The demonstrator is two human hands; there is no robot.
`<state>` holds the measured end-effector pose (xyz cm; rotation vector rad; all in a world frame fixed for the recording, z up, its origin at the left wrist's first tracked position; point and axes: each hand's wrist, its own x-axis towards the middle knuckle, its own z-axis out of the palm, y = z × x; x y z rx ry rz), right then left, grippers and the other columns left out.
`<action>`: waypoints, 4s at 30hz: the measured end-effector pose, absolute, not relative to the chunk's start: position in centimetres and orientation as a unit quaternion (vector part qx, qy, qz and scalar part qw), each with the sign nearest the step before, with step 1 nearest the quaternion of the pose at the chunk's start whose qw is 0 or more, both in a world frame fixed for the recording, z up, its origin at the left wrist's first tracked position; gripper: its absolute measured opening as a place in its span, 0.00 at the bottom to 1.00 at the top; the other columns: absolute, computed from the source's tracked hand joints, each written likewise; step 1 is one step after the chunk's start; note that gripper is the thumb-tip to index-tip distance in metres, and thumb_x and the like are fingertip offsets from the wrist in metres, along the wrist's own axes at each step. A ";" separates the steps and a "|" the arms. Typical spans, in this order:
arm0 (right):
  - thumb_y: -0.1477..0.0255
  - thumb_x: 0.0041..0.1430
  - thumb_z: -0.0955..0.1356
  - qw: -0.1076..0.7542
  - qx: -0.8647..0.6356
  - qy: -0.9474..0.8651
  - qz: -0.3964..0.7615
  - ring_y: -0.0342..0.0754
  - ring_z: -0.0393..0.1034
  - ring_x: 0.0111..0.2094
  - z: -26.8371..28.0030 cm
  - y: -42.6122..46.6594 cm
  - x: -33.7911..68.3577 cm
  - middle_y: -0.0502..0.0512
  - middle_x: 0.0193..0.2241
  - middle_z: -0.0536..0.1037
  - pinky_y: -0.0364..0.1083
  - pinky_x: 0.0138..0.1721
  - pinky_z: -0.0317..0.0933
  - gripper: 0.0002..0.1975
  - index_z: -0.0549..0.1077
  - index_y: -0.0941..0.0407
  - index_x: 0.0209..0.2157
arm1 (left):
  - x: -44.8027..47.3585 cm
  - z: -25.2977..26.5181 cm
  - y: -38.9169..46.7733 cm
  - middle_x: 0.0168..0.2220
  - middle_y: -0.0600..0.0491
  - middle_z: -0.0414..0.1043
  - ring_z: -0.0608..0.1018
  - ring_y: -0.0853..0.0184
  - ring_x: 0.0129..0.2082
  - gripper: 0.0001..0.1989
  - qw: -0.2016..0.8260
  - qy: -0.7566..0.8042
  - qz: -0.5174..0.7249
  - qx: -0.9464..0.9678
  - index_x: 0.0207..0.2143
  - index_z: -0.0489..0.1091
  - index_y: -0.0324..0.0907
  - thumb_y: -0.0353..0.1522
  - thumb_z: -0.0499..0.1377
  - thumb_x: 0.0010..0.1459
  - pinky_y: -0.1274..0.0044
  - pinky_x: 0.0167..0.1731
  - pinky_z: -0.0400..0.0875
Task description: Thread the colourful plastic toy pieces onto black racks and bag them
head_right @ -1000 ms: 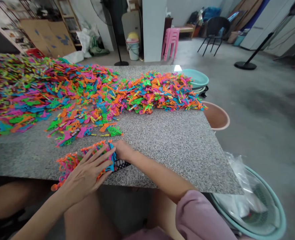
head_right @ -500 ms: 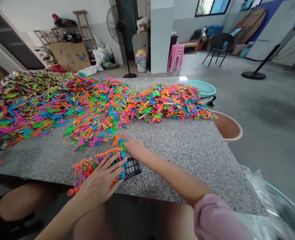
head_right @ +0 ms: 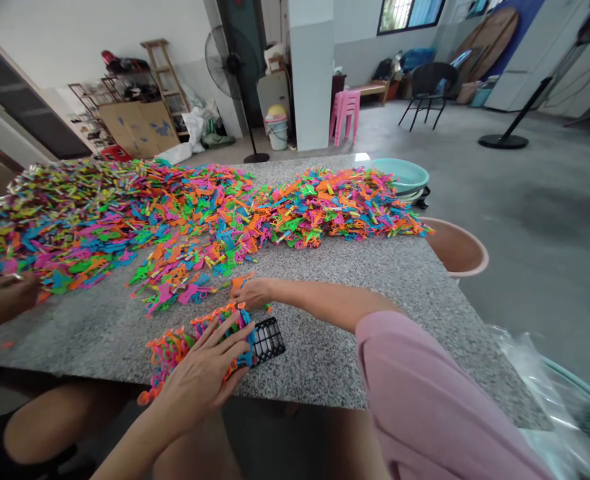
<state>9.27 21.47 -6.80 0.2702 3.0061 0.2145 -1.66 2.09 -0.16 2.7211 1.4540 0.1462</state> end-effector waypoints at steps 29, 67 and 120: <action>0.68 0.55 0.70 -0.424 0.589 0.444 -0.525 0.39 0.68 0.16 -6.1 15.7 28.3 0.50 0.28 0.78 0.39 0.16 0.62 0.10 0.67 0.55 0.37 | -2.0 -0.6 2.5 0.61 0.53 0.67 0.57 0.55 0.68 0.08 0.028 0.458 0.065 0.886 0.43 0.71 0.43 0.33 0.56 0.62 0.55 0.66 0.52; 0.86 0.58 0.62 -0.016 0.512 0.856 -0.066 0.56 0.69 0.49 -6.5 14.0 28.2 0.67 0.46 0.75 0.48 0.45 0.64 0.14 0.75 0.60 0.39 | -1.7 -1.0 2.8 0.57 0.48 0.69 0.59 0.52 0.66 0.13 0.031 0.464 0.085 0.881 0.49 0.69 0.44 0.37 0.52 0.66 0.55 0.62 0.59; 0.79 0.65 0.60 -0.035 0.404 0.914 -0.007 0.55 0.71 0.50 -5.7 27.8 6.2 0.69 0.60 0.62 0.54 0.50 0.65 0.21 0.68 0.54 0.57 | -0.8 -0.8 2.1 0.65 0.55 0.62 0.58 0.56 0.67 0.18 0.059 0.485 0.057 0.871 0.57 0.64 0.46 0.36 0.53 0.65 0.57 0.64 0.59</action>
